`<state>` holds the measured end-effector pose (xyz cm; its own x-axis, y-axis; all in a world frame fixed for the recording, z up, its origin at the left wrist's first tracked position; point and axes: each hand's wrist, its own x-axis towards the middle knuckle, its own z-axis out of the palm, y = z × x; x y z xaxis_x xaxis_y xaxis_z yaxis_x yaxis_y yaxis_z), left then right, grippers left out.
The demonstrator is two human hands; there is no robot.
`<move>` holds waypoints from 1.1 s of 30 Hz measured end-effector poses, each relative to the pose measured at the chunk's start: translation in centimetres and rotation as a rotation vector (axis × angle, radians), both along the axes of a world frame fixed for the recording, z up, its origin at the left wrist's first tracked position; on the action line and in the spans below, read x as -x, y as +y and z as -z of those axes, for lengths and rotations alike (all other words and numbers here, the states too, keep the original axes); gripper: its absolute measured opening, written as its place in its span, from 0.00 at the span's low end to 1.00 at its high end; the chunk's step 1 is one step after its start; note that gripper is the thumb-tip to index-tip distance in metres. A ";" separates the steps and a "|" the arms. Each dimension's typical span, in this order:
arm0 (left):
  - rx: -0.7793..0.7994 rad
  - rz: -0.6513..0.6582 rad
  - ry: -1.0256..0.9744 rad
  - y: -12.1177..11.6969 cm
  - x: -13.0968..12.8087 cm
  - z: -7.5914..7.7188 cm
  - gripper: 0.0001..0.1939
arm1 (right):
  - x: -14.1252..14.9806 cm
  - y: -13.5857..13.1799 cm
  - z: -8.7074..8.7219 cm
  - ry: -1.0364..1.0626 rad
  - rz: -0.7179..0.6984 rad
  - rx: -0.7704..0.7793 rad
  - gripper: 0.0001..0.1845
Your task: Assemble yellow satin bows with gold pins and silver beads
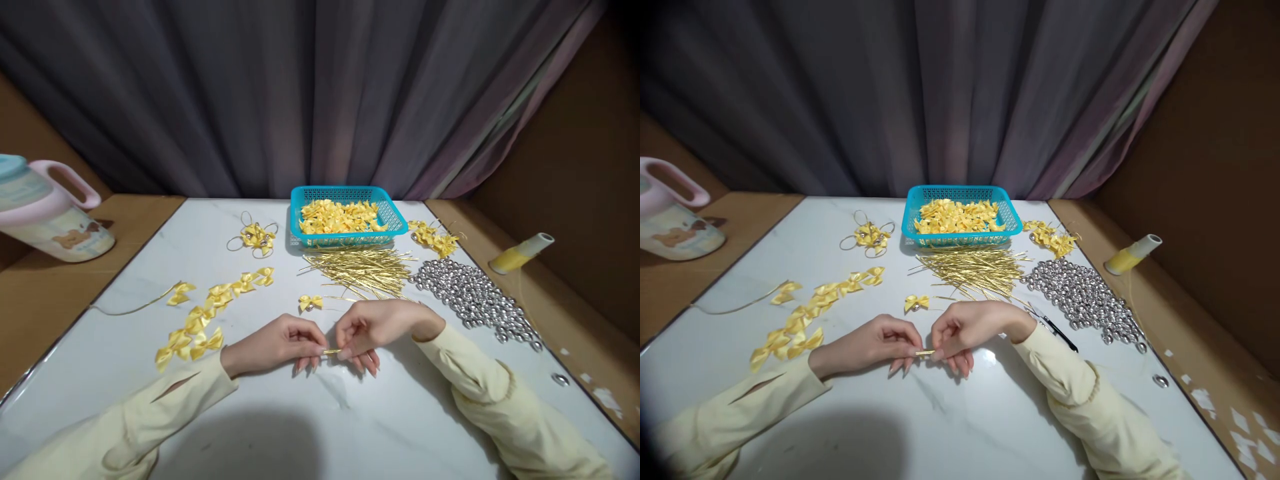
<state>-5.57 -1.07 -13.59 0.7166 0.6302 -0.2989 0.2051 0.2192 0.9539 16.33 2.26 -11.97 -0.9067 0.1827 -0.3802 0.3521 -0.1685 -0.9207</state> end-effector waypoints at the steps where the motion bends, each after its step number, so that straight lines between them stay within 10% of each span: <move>1: 0.004 0.001 -0.004 0.0 0.0 0.0 0.10 | 0.0 0.0 0.1 0.002 -0.007 -0.004 0.18; 33: -0.065 -0.048 0.085 -0.6 -0.5 -0.2 0.12 | 0.3 -0.2 -0.5 -0.067 -0.052 -0.142 0.14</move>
<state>-5.07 -1.63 -13.35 0.6590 0.6831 -0.3147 0.2765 0.1691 0.9460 16.00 2.03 -11.44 -0.8897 0.1926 -0.4140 0.4184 -0.0188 -0.9081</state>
